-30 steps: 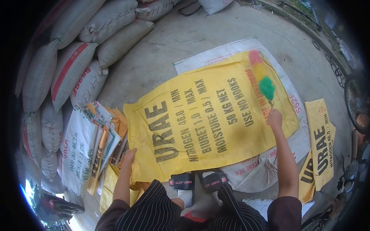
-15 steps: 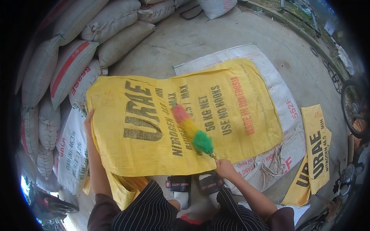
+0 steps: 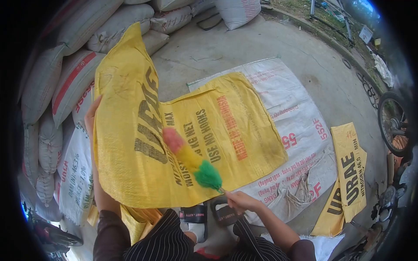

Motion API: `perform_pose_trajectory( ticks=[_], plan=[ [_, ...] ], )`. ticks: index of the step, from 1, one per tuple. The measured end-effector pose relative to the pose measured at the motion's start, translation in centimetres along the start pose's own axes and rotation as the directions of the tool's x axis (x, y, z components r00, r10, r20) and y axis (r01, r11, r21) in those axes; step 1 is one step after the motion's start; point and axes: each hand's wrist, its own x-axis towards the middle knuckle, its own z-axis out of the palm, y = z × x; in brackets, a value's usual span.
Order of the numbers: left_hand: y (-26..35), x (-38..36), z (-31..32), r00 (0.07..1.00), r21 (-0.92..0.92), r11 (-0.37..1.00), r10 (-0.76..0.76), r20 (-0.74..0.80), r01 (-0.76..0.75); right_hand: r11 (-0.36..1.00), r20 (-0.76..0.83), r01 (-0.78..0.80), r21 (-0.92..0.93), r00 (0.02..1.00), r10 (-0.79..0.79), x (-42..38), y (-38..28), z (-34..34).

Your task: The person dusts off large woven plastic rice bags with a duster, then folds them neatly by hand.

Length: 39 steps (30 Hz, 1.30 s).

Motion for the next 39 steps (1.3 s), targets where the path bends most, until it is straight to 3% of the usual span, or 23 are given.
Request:
perform_pose_trajectory(
  ticks=[1,2,4,6,8,9,10,12,13,14,15,18,20,22,25,27,29,30,32,34,36,38,39],
  plan=[
    [0.8,-0.1,-0.3,0.978,0.235,0.954,0.203,-0.043,-0.188,0.984,0.124,0.028,-0.176,0.992,-0.006,-1.6,0.7,-3.0],
    [1.6,-0.1,-0.5,0.913,0.462,0.817,0.406,-0.036,-0.345,0.963,0.109,-0.029,-0.266,0.992,0.060,-3.4,1.6,-5.8],
    [3.0,0.5,-0.4,0.858,0.475,0.785,0.502,-0.110,-0.398,0.899,0.139,-0.137,-0.416,0.967,0.212,-7.7,1.2,-10.1],
    [4.3,0.5,0.9,0.934,0.333,0.886,0.355,-0.036,-0.323,0.844,0.139,-0.182,-0.504,0.948,0.288,-8.2,-0.5,-10.6],
    [3.3,-1.1,6.6,0.988,-0.076,0.993,-0.078,0.130,0.089,0.635,-0.004,-0.007,-0.772,1.000,0.006,-6.5,-3.3,-8.7],
    [2.3,-2.2,9.5,0.911,-0.067,0.973,-0.180,0.372,0.220,0.586,-0.075,-0.103,-0.803,0.995,0.073,-4.8,-5.8,-7.1],
    [1.3,-3.3,12.4,0.764,0.002,0.944,-0.268,0.587,0.329,0.592,-0.045,-0.029,-0.805,0.999,-0.011,-2.6,-7.7,-5.5],
    [-1.9,-7.0,16.9,0.549,0.268,0.957,-0.282,0.787,0.109,0.586,0.040,0.138,-0.799,0.983,-0.178,1.3,-11.4,-2.4],
    [-3.5,-8.9,19.2,0.424,0.331,0.942,-0.281,0.861,-0.049,0.583,0.058,0.187,-0.791,0.971,-0.232,1.8,-12.7,-1.7],
    [-4.2,-10.1,20.2,0.260,0.428,0.903,-0.419,0.870,0.022,0.582,0.080,0.236,-0.778,0.956,-0.281,2.3,-13.8,-0.9],
    [-3.5,-10.5,20.1,0.279,0.420,0.908,-0.404,0.871,0.005,0.576,0.080,0.258,-0.776,0.946,-0.315,2.0,-14.7,-1.2],
    [-1.6,-11.3,18.2,-0.059,0.404,0.867,-0.438,0.897,-0.290,0.585,-0.016,0.236,-0.776,0.920,-0.392,-0.5,-16.5,-4.7],
    [0.0,-10.0,14.8,0.140,0.598,0.669,-0.606,0.783,-0.441,0.619,-0.119,0.213,-0.756,0.885,-0.451,-2.3,-16.2,-7.3],
    [0.4,-8.7,9.5,0.391,0.601,0.482,-0.470,0.792,-0.638,0.653,-0.250,0.188,-0.734,0.819,-0.517,-3.8,-16.3,-10.2],
    [3.0,-8.2,2.7,0.641,0.714,0.072,-0.383,0.665,-0.696,0.705,-0.469,0.178,-0.686,0.632,-0.616,-5.6,-15.5,-14.9],
    [4.1,-9.1,-0.7,0.811,0.849,-0.047,-0.328,0.484,-0.526,0.731,-0.591,0.203,-0.652,0.468,-0.657,-6.3,-13.8,-17.7],
    [3.3,-9.7,-4.6,0.937,0.947,0.004,-0.142,0.319,-0.321,0.739,-0.679,0.239,-0.630,0.292,-0.674,-6.0,-12.2,-20.3],
    [2.7,-9.7,-6.6,0.934,0.946,0.010,-0.156,0.322,-0.325,0.734,-0.706,0.248,-0.632,0.207,-0.677,-5.7,-11.0,-21.6],
    [1.4,-9.5,-10.5,0.957,0.972,0.021,0.181,0.227,-0.235,0.723,-0.736,0.253,-0.643,0.056,-0.674,-4.8,-8.4,-24.1],
    [-0.1,-9.2,-14.3,0.943,0.977,0.024,0.269,0.196,-0.210,0.719,-0.748,0.233,-0.655,-0.066,-0.660,-4.2,-6.1,-26.0],
    [-1.5,-9.0,-18.2,0.920,0.983,0.023,0.356,0.163,-0.183,0.765,-0.790,0.205,-0.610,-0.086,-0.607,-5.7,-5.7,-25.1],
    [-3.4,-8.6,-21.5,0.933,0.921,0.378,0.358,-0.045,-0.100,0.855,-0.870,0.171,-0.489,-0.033,-0.491,-8.4,-6.9,-22.3],
    [-4.4,-8.5,-22.0,0.935,0.923,0.373,0.351,-0.045,-0.096,0.859,-0.874,0.171,-0.482,-0.027,-0.485,-7.7,-5.3,-24.0]
  ],
)
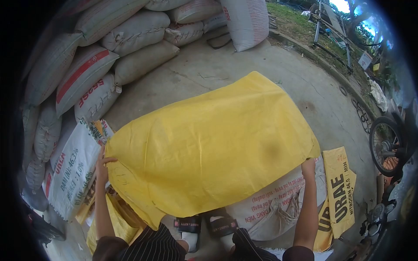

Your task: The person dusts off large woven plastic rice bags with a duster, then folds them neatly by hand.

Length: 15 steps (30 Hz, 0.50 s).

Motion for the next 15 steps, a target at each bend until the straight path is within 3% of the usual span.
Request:
perform_pose_trajectory(
  ticks=[3,5,6,7,9,11,12,13,14,15],
  plan=[
    [-2.9,-1.2,2.7,0.987,0.054,0.995,-0.089,0.135,0.082,0.992,-0.060,-0.107,-0.067,0.993,0.103,2.9,7.6,-0.3],
    [-7.0,-2.1,4.8,0.998,0.040,0.999,-0.007,0.068,0.004,0.963,-0.002,-0.263,-0.062,0.965,0.264,2.3,8.5,-1.3],
    [-11.0,-2.8,5.7,0.994,0.105,0.989,0.106,0.027,-0.108,0.961,-0.001,-0.266,-0.070,0.964,0.266,1.9,8.5,-1.7],
    [-10.5,-3.3,6.5,0.995,0.104,0.989,0.100,0.030,-0.103,0.949,-0.051,-0.294,-0.118,0.956,0.289,1.6,8.5,-2.0],
    [-9.0,-4.9,8.9,0.976,-0.034,0.999,-0.026,-0.217,0.019,0.931,-0.094,-0.324,-0.170,0.945,0.312,1.2,9.5,-1.9],
    [-7.3,-7.0,9.8,0.925,-0.129,0.931,-0.357,-0.126,0.342,0.883,-0.178,-0.244,-0.402,0.966,0.185,1.8,13.0,-2.0],
    [-7.7,-7.8,10.7,0.818,-0.303,0.782,-0.575,-0.011,0.545,0.878,-0.174,-0.243,-0.412,0.967,0.186,1.3,12.9,-1.9],
    [-8.5,-8.5,11.6,0.666,-0.436,0.558,-0.733,0.140,0.706,0.880,-0.184,-0.151,-0.449,0.980,0.075,0.5,12.5,-1.8],
    [-9.8,-9.7,13.0,0.659,-0.438,0.550,-0.738,0.146,0.712,0.872,-0.190,-0.058,-0.487,0.981,-0.040,-0.1,12.2,-1.7],
    [-11.6,-11.3,14.6,0.731,-0.111,0.722,-0.676,0.096,0.683,0.867,-0.190,-0.059,-0.496,0.981,-0.042,-1.3,9.7,-1.9]
  ],
)
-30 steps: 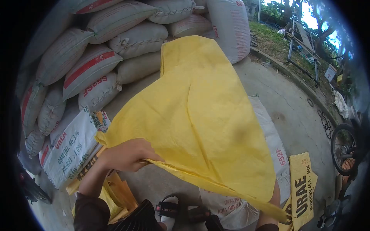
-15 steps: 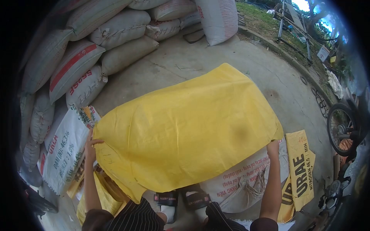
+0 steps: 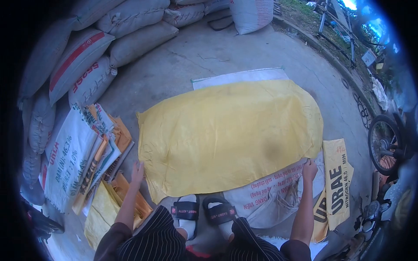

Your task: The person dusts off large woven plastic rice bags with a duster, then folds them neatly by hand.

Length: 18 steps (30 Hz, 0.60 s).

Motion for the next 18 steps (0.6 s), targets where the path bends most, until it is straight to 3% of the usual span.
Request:
perform_pose_trajectory(
  ticks=[1,2,4,6,7,9,11,12,14,15,16,17,18],
  plan=[
    [-2.1,0.2,0.8,0.994,0.354,0.930,0.111,0.002,-0.104,0.999,0.057,0.052,0.009,0.997,-0.052,-1.5,-2.9,-2.4],
    [-3.5,0.3,1.0,0.994,0.358,0.928,0.109,0.010,-0.105,0.995,0.114,0.098,0.024,0.988,-0.101,-2.5,-4.1,-3.7],
    [-5.1,1.1,0.5,0.992,0.103,0.994,0.012,0.123,-0.024,0.988,0.082,0.153,0.031,0.985,-0.155,-0.7,-0.2,-2.7],
    [-5.6,2.4,-0.6,0.998,0.088,0.995,0.043,0.041,-0.047,0.984,0.115,0.077,-0.158,0.992,-0.059,0.7,3.0,-2.8],
    [-4.9,2.5,-0.9,0.996,0.074,0.995,0.074,-0.042,-0.071,0.972,0.103,-0.072,-0.222,0.990,0.097,0.6,3.5,-4.4],
    [-2.1,2.0,-2.5,0.995,0.286,0.957,0.068,-0.070,-0.045,0.893,0.014,-0.325,-0.311,0.938,0.347,0.8,5.4,-6.8],
    [-0.8,1.3,-2.7,0.977,0.052,0.979,0.203,-0.070,-0.199,0.824,-0.116,-0.479,-0.303,0.877,0.467,1.8,9.8,-7.7],
    [0.0,0.6,-2.4,0.980,0.054,0.981,0.189,-0.064,-0.186,0.820,-0.116,-0.475,-0.319,0.878,0.464,2.5,10.9,-8.2],
    [1.3,-0.7,-2.3,1.000,-0.196,0.981,-0.008,-0.021,0.004,0.859,-0.136,-0.487,-0.157,0.872,0.469,2.0,12.5,-8.5],
    [0.4,-0.6,-2.5,0.999,-0.180,0.984,-0.022,-0.025,0.017,0.916,-0.244,-0.390,-0.096,0.901,0.358,-0.3,9.1,-8.6],
    [-1.1,-0.2,-2.4,0.997,-0.021,0.998,0.053,0.050,-0.052,0.972,-0.189,-0.234,0.029,0.953,0.235,-0.9,9.9,-6.8],
    [-2.3,0.3,-2.4,0.984,0.127,0.983,0.116,0.138,-0.134,0.967,-0.152,0.018,0.256,0.988,0.022,-3.2,7.5,-5.5],
    [-3.0,0.5,-2.4,0.985,0.139,0.983,0.105,0.134,-0.124,0.876,-0.001,0.057,0.479,0.998,-0.064,-6.6,3.3,-4.8]
  ],
)
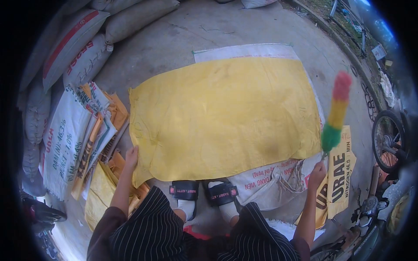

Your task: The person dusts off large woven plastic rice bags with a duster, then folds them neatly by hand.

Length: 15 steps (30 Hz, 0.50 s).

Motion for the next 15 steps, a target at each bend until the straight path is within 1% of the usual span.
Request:
perform_pose_trajectory(
  ticks=[1,2,3,4,5,6,8,9,11,12,14,15],
  plan=[
    [-0.6,0.2,0.0,0.999,0.099,0.995,-0.034,0.043,0.029,0.991,0.188,0.016,0.136,0.981,-0.042,-3.3,-3.5,2.8],
    [-1.1,0.2,0.1,0.994,0.196,0.979,-0.069,0.085,0.051,0.994,0.346,0.072,0.078,0.933,-0.095,-6.2,-4.7,5.6],
    [-1.7,0.2,0.3,0.993,0.201,0.978,-0.075,0.087,0.056,0.952,0.506,0.293,0.091,0.809,-0.298,-8.9,-7.6,8.0],
    [-2.2,0.1,0.5,0.995,0.078,0.994,-0.079,0.067,0.074,0.959,0.688,0.264,0.108,0.676,-0.264,-11.6,-10.6,10.1],
    [-2.5,-0.1,0.6,0.995,-0.048,0.995,-0.084,0.045,0.086,0.895,0.757,0.416,0.163,0.528,-0.384,-14.0,-11.2,12.6],
    [-2.6,-0.3,0.5,0.995,-0.046,0.995,-0.087,0.046,0.089,0.842,0.811,0.496,0.210,0.393,-0.433,-16.2,-12.2,14.6],
    [-2.6,-1.0,-0.1,0.990,-0.110,0.990,-0.078,0.116,0.090,0.765,0.894,0.587,0.265,0.147,-0.422,-19.4,-13.5,17.4],
    [-2.6,-1.1,0.0,0.990,-0.097,0.991,-0.075,0.118,0.087,0.772,0.893,0.577,0.267,0.153,-0.424,-19.6,-13.7,17.8],
    [-2.5,-0.8,0.6,0.996,0.123,0.990,-0.065,-0.056,0.071,0.728,0.933,0.651,0.215,0.083,-0.350,-19.5,-14.7,19.3],
    [-2.8,-0.6,0.4,0.997,0.132,0.989,-0.057,-0.051,0.063,0.735,0.932,0.644,0.213,0.093,-0.351,-18.8,-14.3,19.7],
    [-3.8,-0.8,0.9,0.987,0.035,0.994,-0.103,-0.126,0.108,0.752,0.918,0.659,-0.017,0.308,-0.250,-16.4,-11.3,19.3],
    [-4.9,-0.4,1.0,0.989,0.038,0.994,-0.098,-0.113,0.103,0.770,0.880,0.633,-0.085,0.410,-0.239,-15.4,-9.2,18.9]
  ],
)
